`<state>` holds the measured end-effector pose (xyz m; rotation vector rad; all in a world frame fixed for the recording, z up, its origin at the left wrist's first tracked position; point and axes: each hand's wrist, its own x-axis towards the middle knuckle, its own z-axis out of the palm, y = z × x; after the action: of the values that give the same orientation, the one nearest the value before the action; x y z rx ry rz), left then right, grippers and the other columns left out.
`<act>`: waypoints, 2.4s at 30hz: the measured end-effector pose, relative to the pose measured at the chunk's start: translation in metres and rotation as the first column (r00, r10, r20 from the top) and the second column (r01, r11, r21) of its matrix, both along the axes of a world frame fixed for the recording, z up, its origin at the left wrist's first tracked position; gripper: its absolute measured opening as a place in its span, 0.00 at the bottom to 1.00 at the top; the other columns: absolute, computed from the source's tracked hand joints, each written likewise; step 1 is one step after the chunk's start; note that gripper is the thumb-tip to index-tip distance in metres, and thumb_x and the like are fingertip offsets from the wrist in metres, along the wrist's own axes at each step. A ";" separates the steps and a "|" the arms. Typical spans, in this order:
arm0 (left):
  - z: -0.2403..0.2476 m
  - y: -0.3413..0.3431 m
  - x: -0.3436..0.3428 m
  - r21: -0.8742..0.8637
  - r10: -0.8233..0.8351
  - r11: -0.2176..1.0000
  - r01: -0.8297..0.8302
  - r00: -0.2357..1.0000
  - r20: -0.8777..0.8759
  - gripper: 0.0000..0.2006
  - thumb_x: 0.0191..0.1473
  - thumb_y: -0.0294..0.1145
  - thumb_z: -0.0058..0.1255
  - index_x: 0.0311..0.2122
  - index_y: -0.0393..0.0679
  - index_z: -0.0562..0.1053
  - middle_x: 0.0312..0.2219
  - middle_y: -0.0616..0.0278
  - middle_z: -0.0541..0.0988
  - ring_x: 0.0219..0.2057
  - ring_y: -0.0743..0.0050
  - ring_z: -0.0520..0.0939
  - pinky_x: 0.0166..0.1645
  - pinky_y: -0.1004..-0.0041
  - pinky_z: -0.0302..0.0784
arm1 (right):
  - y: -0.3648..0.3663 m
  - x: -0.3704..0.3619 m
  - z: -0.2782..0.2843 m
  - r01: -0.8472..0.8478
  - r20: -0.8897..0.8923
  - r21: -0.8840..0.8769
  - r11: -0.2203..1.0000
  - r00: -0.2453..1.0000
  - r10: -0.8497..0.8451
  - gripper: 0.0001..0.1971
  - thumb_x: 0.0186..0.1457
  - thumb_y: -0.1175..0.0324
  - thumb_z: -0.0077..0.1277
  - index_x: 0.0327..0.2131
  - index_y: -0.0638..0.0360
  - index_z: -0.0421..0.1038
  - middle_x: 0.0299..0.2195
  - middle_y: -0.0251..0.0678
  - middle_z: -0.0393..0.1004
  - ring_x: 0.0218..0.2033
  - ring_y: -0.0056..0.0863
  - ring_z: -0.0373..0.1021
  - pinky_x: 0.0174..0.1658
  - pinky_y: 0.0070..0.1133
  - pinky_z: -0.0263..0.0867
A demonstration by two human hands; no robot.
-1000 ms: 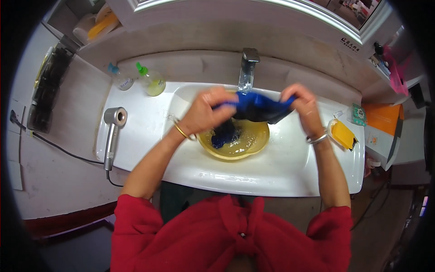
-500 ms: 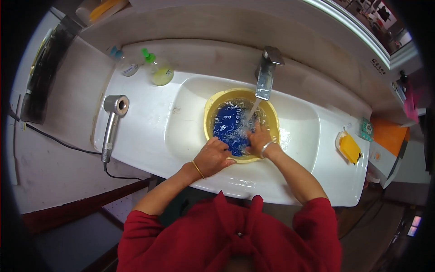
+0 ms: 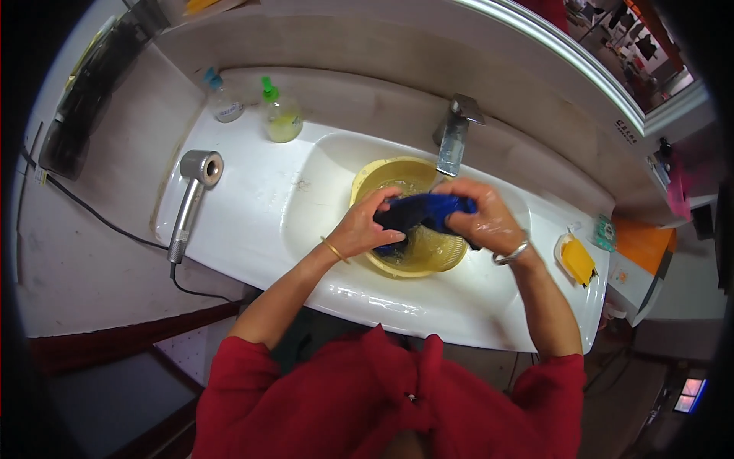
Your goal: Washing and rinsing a blue cloth in a basin at a sink.
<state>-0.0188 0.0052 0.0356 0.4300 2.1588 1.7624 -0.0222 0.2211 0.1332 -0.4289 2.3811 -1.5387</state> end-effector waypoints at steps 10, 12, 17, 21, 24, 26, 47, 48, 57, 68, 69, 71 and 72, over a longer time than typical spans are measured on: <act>-0.008 0.048 -0.046 0.204 0.037 0.977 -0.056 0.995 0.094 0.17 0.47 0.23 0.47 0.46 0.44 0.68 0.36 0.64 0.75 0.39 0.75 0.74 0.46 0.77 0.67 | 0.011 0.014 0.093 0.057 -0.165 -0.386 0.921 0.978 -0.130 0.16 0.35 0.80 0.41 0.32 0.64 0.69 0.32 0.31 0.70 0.35 0.17 0.66 0.42 0.16 0.64; 0.003 0.038 -0.050 0.308 0.025 0.951 -0.037 0.999 0.043 0.17 0.48 0.22 0.46 0.45 0.44 0.68 0.36 0.66 0.74 0.39 0.78 0.73 0.46 0.78 0.67 | 0.020 0.017 0.053 0.121 -0.071 -0.268 0.956 0.987 -0.145 0.16 0.36 0.81 0.41 0.34 0.59 0.68 0.32 0.29 0.69 0.33 0.15 0.65 0.40 0.15 0.63; -0.036 0.023 -0.061 -0.187 -0.170 0.977 0.105 0.912 -0.373 0.21 0.41 0.15 0.44 0.43 0.46 0.68 0.36 0.60 0.74 0.42 0.66 0.73 0.50 0.74 0.65 | 0.024 0.023 -0.080 0.343 0.345 -0.134 0.930 0.896 -0.281 0.21 0.36 0.78 0.47 0.41 0.59 0.66 0.31 0.31 0.68 0.31 0.19 0.65 0.35 0.15 0.63; -0.028 0.030 -0.042 -0.854 -0.468 0.488 0.179 0.880 -0.083 0.35 0.34 0.22 0.54 0.52 0.57 0.61 0.52 0.44 0.57 0.51 0.42 0.62 0.57 0.62 0.57 | 0.028 0.024 -0.141 0.318 0.328 -0.006 0.948 0.896 -0.298 0.27 0.36 0.75 0.50 0.46 0.61 0.62 0.38 0.38 0.66 0.38 0.26 0.65 0.43 0.19 0.62; -0.045 0.042 -0.041 -0.887 -0.366 0.405 0.221 0.928 0.064 0.35 0.39 0.35 0.54 0.55 0.61 0.56 0.55 0.41 0.48 0.54 0.36 0.55 0.55 0.56 0.56 | 0.025 0.022 -0.163 0.388 0.314 0.003 0.922 0.875 -0.369 0.30 0.37 0.73 0.51 0.49 0.63 0.59 0.44 0.43 0.64 0.43 0.31 0.63 0.48 0.21 0.59; -0.075 0.053 -0.035 -0.945 -0.260 0.302 0.129 0.964 0.048 0.29 0.44 0.42 0.48 0.54 0.57 0.59 0.54 0.42 0.54 0.54 0.34 0.54 0.55 0.53 0.56 | 0.009 0.018 -0.146 0.524 0.492 -0.087 0.847 0.762 -0.421 0.32 0.42 0.67 0.50 0.53 0.60 0.54 0.48 0.44 0.62 0.46 0.35 0.62 0.50 0.29 0.58; -0.014 0.097 -0.011 -0.136 0.126 0.961 -0.239 0.824 -0.553 0.12 0.42 0.39 0.54 0.26 0.43 0.68 0.25 0.52 0.72 0.26 0.49 0.74 0.28 0.61 0.70 | -0.021 0.013 -0.165 0.713 0.721 -0.671 0.202 0.692 -0.048 0.18 0.56 0.53 0.33 0.44 0.53 0.63 0.38 0.38 0.69 0.41 0.30 0.68 0.41 0.34 0.67; -0.023 0.090 -0.021 -0.222 0.121 0.940 -0.261 0.859 -0.498 0.12 0.44 0.41 0.52 0.28 0.44 0.69 0.24 0.51 0.73 0.27 0.48 0.74 0.31 0.60 0.71 | -0.023 0.008 -0.164 0.644 0.641 -0.759 0.097 0.711 0.290 0.16 0.56 0.56 0.40 0.44 0.54 0.63 0.36 0.35 0.70 0.37 0.27 0.69 0.42 0.27 0.68; -0.060 0.049 -0.031 -0.901 -0.240 0.432 -0.042 0.958 -0.159 0.23 0.51 0.40 0.43 0.54 0.58 0.57 0.56 0.49 0.48 0.54 0.38 0.55 0.54 0.51 0.57 | 0.011 0.023 -0.096 0.715 0.667 -0.153 0.682 0.584 -0.463 0.30 0.49 0.57 0.50 0.53 0.58 0.54 0.46 0.41 0.64 0.44 0.29 0.64 0.40 0.31 0.64; -0.108 0.070 -0.043 -0.783 -0.281 0.612 0.116 0.957 -0.077 0.17 0.42 0.27 0.46 0.42 0.47 0.71 0.41 0.55 0.73 0.44 0.59 0.72 0.48 0.63 0.66 | -0.007 0.008 -0.177 0.780 0.873 -0.202 0.592 0.418 -0.252 0.28 0.51 0.52 0.43 0.54 0.52 0.54 0.51 0.40 0.60 0.47 0.37 0.63 0.41 0.47 0.61; -0.093 0.070 -0.044 -0.482 -0.139 0.864 0.147 0.989 0.051 0.17 0.40 0.27 0.49 0.40 0.46 0.72 0.38 0.55 0.75 0.40 0.59 0.74 0.46 0.66 0.68 | -0.007 0.003 -0.186 0.801 0.927 -0.297 0.519 0.372 -0.043 0.26 0.52 0.50 0.42 0.52 0.51 0.57 0.50 0.39 0.62 0.48 0.39 0.62 0.43 0.50 0.59; -0.047 0.079 -0.029 -0.134 -0.185 0.974 0.182 0.983 -0.013 0.16 0.36 0.26 0.53 0.37 0.44 0.73 0.34 0.55 0.74 0.37 0.62 0.74 0.44 0.72 0.68 | -0.011 0.004 -0.180 0.851 0.946 -0.266 0.453 0.322 -0.048 0.19 0.55 0.52 0.36 0.46 0.49 0.63 0.43 0.37 0.68 0.42 0.35 0.67 0.44 0.40 0.63; -0.027 0.088 -0.018 -0.033 -0.205 0.979 0.203 0.977 -0.061 0.15 0.36 0.26 0.52 0.36 0.44 0.72 0.32 0.56 0.74 0.36 0.63 0.74 0.44 0.72 0.68 | 0.000 0.007 -0.198 0.841 0.902 -0.385 0.380 0.430 -0.039 0.20 0.54 0.50 0.36 0.45 0.50 0.63 0.42 0.36 0.69 0.40 0.33 0.68 0.42 0.37 0.65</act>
<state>-0.0369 0.0928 0.0089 0.6844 2.0939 1.6267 -0.0153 0.2208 -0.0647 0.8801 0.8954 -2.3878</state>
